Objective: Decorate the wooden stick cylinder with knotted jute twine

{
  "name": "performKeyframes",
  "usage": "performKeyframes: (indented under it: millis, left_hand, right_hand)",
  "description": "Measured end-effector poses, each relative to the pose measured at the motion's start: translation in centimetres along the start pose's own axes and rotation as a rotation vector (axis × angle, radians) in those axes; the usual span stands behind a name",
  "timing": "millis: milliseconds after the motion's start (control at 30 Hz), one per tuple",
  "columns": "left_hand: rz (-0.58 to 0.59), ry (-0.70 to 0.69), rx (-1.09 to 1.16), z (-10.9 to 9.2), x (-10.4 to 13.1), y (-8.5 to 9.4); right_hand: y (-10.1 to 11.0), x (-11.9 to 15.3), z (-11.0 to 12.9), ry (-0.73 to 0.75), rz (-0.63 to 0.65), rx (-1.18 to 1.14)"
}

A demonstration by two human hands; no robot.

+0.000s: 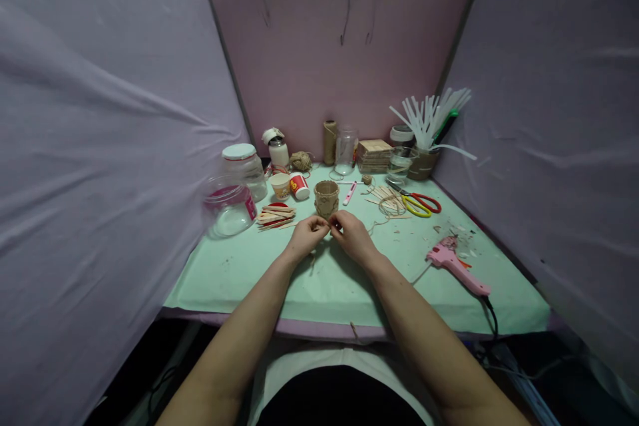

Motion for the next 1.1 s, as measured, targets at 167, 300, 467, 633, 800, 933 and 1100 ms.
performKeyframes:
  millis: [167, 300, 467, 633, 800, 933, 1100]
  left_hand:
    - [-0.016, -0.062, -0.105, 0.1, -0.1, -0.1]
    - [-0.033, -0.088, -0.096, 0.0, -0.1, 0.2]
    - [-0.04, -0.088, -0.056, -0.1, 0.0, 0.4]
    - [-0.009, -0.086, 0.0, -0.3, 0.0, 0.2]
    - [-0.017, -0.055, 0.01, 0.1, -0.3, 0.3]
    - [-0.021, -0.045, -0.035, 0.5, -0.5, 0.3]
    - [-0.003, -0.09, -0.033, 0.2, -0.3, -0.3]
  right_hand:
    - [-0.2, -0.1, 0.7, 0.081, 0.064, 0.068]
    - [-0.1, 0.0, 0.5, 0.06, 0.079, 0.06]
    - [0.0, -0.1, 0.1, 0.045, 0.076, 0.072]
    - [0.1, -0.1, -0.2, 0.041, 0.078, 0.142]
    - [0.2, -0.1, -0.2, 0.021, 0.054, 0.231]
    - [-0.1, 0.1, -0.1, 0.002, 0.044, 0.3]
    - [0.4, 0.5, -1.4, -0.124, -0.029, 0.368]
Point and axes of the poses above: each hand's wrist, its own x-axis away from the middle knuckle, its own y-axis out of the back of the hand, z = x × y, the point moved 8 cm from there along -x, towards the middle knuckle, and after that the axes turned 13 degrees about y, right-handed, at the moved point
